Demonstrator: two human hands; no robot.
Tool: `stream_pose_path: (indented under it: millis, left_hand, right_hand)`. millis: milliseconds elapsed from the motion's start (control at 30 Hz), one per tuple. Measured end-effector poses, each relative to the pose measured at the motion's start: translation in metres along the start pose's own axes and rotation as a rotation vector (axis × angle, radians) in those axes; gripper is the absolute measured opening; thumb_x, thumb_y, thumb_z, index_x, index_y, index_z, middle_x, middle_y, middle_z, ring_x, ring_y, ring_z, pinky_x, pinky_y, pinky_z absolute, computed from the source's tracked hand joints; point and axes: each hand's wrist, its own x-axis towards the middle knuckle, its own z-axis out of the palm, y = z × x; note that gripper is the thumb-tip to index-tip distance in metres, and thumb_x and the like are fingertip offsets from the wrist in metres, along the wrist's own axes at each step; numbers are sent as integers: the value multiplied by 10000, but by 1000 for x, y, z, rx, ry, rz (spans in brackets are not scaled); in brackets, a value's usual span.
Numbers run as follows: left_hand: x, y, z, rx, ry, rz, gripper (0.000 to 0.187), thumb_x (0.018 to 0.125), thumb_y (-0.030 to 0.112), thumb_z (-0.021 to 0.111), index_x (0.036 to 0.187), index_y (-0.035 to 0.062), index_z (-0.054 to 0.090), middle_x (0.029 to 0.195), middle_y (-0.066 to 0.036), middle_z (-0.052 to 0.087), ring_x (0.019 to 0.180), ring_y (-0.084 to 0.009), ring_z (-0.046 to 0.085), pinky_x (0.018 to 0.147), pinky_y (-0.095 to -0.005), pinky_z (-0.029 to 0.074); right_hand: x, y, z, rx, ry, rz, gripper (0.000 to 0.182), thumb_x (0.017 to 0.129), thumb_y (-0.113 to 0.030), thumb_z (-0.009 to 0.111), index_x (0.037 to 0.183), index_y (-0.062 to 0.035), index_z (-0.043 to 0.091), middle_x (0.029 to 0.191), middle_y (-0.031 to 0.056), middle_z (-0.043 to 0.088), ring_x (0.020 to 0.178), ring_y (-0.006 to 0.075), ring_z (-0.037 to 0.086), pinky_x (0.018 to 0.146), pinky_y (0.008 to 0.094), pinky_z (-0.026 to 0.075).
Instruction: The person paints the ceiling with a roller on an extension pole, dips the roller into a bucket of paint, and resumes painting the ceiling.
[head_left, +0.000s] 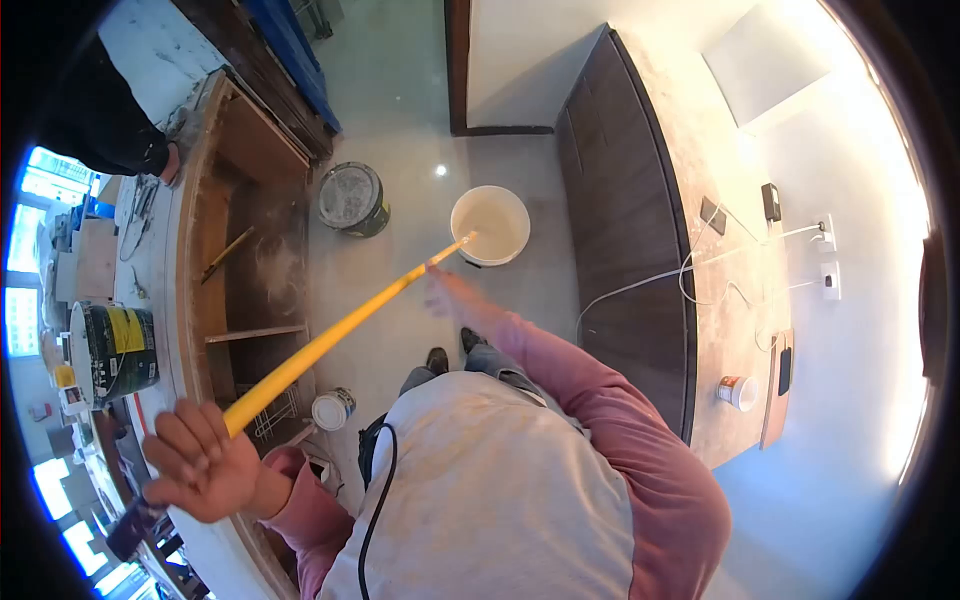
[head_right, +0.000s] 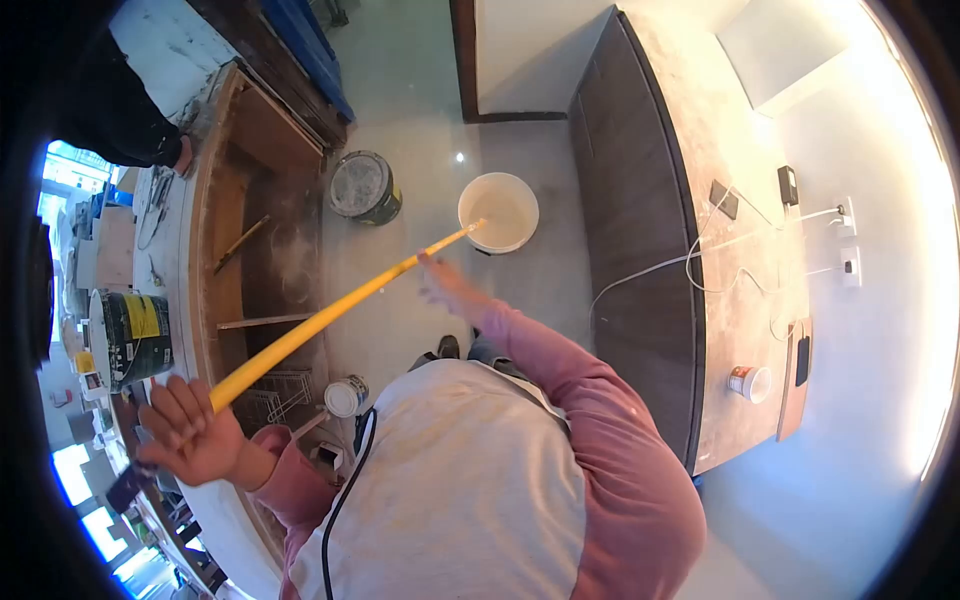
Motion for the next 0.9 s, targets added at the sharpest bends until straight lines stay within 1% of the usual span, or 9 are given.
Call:
stream_pose_path:
  millis: [33,133,233,333,500,533,633,833,900]
  left_hand:
    - [-6,0,11,38,25,-9,413,994,460,540,728,163,432,698,8,415,632,-97,400,594,-236,339]
    - [-17,-1,35,20,-11,-22,468,961,449,594,639,184,382,563,46,390,497,-59,344,520,-226,289]
    - [-20,-4,54,-8,-47,7,492,939,401,617,578,195,353,470,69,369,404,-37,295,459,-209,241]
    - [-32,6,54,-2,38,71,485,924,359,616,552,200,348,434,80,359,368,-21,287,437,-181,226]
    - [-75,8,39,115,305,104,431,919,302,602,567,191,378,460,64,390,399,-52,333,426,-207,256]
    - [-91,-8,41,199,480,208,415,903,225,603,559,183,376,447,62,406,358,-51,328,404,-202,263]
    - [-72,-10,49,178,182,32,400,903,183,589,566,174,374,441,53,402,339,-54,316,385,-209,259]
    - [-68,17,60,236,214,-19,420,959,225,567,598,165,361,488,47,387,393,-45,295,431,-223,244]
    - [-59,24,71,227,195,-23,426,960,228,570,594,175,359,491,50,376,406,-38,284,446,-226,236]
  right_hand:
    - [-11,0,13,266,-28,322,676,981,-606,470,1203,33,474,1005,167,621,892,308,617,767,435,504]
    - [23,33,19,891,-226,273,729,992,-650,360,1191,44,460,942,173,591,831,314,592,741,414,518]
    - [104,58,11,1154,74,173,607,1022,-600,306,1032,-13,459,773,119,546,713,288,595,596,356,538]
    - [118,74,-3,1178,-196,137,445,1057,-469,320,983,-40,415,731,122,523,624,244,546,535,331,486]
    - [99,48,-9,1016,95,356,373,1055,-424,348,931,-74,391,708,111,483,579,216,499,492,320,440]
    - [110,56,-11,979,129,376,372,1054,-427,352,937,-76,394,720,108,478,585,218,502,491,321,441]
    - [130,70,-9,960,217,367,355,1051,-420,371,980,-74,409,800,99,472,606,222,508,494,329,454]
    - [90,69,30,762,338,413,321,1048,-394,388,1063,-75,421,902,97,468,666,233,529,531,344,490]
    - [93,73,23,783,275,443,285,1043,-354,386,1071,-72,419,910,100,468,682,233,534,542,346,497]
